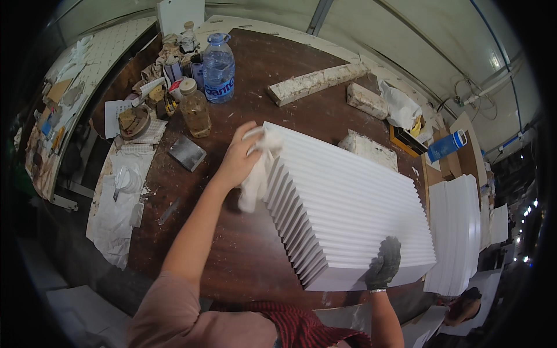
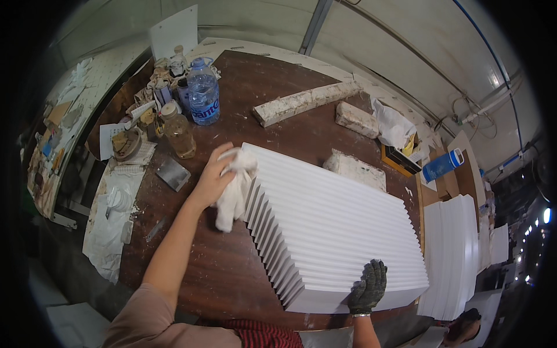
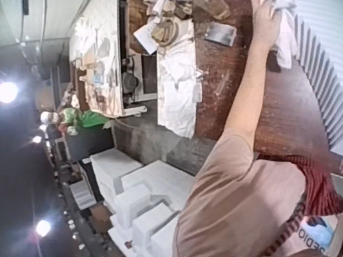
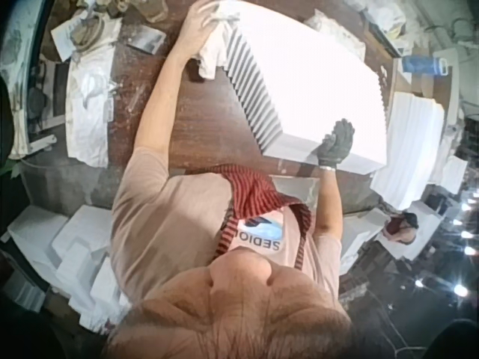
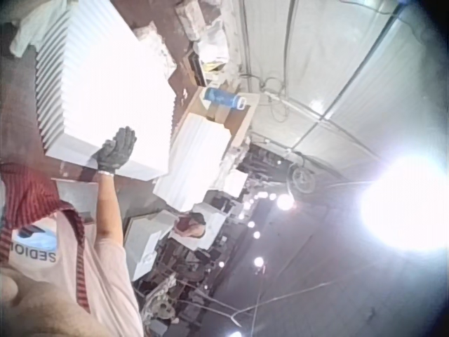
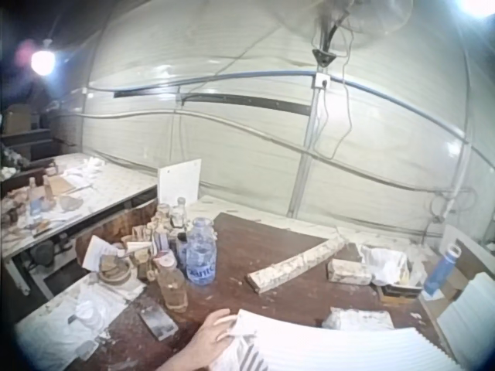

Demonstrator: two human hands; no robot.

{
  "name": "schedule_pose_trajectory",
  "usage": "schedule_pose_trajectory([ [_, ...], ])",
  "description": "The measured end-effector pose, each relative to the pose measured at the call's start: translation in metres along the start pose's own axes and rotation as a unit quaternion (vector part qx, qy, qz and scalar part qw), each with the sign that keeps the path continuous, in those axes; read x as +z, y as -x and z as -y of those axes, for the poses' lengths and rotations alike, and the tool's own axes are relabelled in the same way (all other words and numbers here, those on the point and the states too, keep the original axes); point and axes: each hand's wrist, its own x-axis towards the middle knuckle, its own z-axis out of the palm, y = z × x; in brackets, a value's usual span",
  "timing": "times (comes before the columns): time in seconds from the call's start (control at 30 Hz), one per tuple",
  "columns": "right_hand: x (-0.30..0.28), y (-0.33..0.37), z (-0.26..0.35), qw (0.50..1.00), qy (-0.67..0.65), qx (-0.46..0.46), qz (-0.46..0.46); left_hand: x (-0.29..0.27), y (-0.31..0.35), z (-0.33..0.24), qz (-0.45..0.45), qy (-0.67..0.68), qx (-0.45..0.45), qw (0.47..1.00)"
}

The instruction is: The person smooths the surface of a white corrugated foam panel using a metal scraper and a cloth. They repeatedly scrape and wipe the panel, repositioning it on the table to access different areas.

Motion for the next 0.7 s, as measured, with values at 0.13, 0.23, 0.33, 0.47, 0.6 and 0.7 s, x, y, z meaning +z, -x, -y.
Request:
schedule_pose_trajectory([
  [0.13,-0.001,-0.002,0.000,1.000,0.004,0.007,0.007,0.072,0.039,-0.027,-0.105,-0.216,-0.042,0.970],
  [0.23,-0.001,-0.002,0.000,1.000,0.010,0.011,0.005,0.067,0.106,-0.039,-0.047,-0.263,-0.004,0.964],
  [0.33,-0.001,0.000,0.001,1.000,0.004,0.015,0.013,0.024,0.087,-0.020,0.028,-0.016,-0.161,0.986],
  [0.47,-0.001,0.000,0.001,1.000,-0.013,0.027,0.004,0.016,-0.007,-0.008,-0.157,-0.027,-0.063,0.985],
  [0.6,0.000,-0.001,-0.001,1.000,-0.009,0.019,0.001,0.060,0.027,-0.039,-0.014,-0.292,-0.141,0.946],
  [0.7,0.000,-0.001,-0.002,1.000,-0.003,0.013,0.009,0.057,0.109,-0.057,0.089,-0.275,-0.112,0.951],
])
